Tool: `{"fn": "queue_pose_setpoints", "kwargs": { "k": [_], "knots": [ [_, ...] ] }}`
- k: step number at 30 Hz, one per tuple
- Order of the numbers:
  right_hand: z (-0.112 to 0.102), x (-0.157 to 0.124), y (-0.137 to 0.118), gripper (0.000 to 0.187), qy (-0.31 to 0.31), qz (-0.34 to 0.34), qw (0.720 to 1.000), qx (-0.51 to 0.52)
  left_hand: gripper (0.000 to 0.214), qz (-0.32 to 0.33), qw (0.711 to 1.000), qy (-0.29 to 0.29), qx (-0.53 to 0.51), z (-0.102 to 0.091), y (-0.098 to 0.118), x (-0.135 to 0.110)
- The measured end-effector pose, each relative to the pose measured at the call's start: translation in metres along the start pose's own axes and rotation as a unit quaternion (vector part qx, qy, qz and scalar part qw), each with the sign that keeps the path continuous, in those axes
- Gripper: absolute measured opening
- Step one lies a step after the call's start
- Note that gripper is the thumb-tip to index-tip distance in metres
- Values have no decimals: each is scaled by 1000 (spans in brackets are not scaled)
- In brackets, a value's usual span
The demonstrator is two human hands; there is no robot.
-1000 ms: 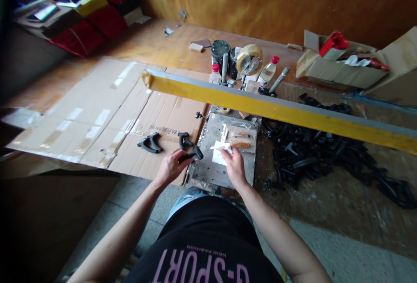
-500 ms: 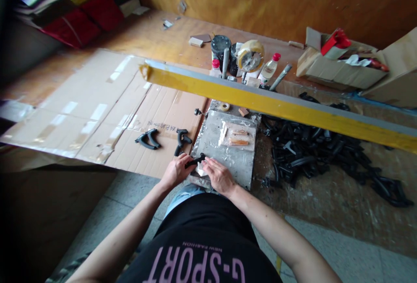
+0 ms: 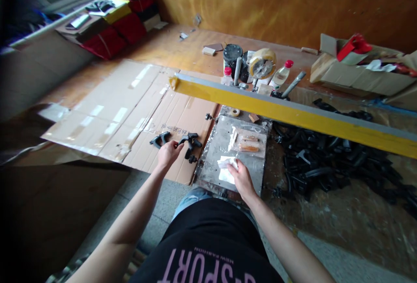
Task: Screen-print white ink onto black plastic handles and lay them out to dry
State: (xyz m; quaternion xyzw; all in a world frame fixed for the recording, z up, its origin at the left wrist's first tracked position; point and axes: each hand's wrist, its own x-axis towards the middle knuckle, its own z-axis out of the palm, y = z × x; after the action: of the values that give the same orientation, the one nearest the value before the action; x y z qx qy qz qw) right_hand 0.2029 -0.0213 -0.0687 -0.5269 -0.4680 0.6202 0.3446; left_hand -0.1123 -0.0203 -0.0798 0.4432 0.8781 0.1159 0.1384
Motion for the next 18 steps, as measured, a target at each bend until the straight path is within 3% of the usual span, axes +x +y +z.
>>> {"fn": "queue_pose_setpoints", "kwargs": {
  "k": [6,11,15,18],
  "knots": [
    [5,-5,-6,44,-17,66,995,77,41,-87,993,73,25,1,-23,26],
    [9,0,-13,50,-10,93,978,186,34,-134,989,57,29,-6,-39,47],
    [10,11,-17,48,0,51,981,190,35,-93,993,72,-4,-16,-26,34],
    [9,22,-17,39,32,-21,996,84,33,37,994,22,-95,-16,-6,-8]
  ]
}}
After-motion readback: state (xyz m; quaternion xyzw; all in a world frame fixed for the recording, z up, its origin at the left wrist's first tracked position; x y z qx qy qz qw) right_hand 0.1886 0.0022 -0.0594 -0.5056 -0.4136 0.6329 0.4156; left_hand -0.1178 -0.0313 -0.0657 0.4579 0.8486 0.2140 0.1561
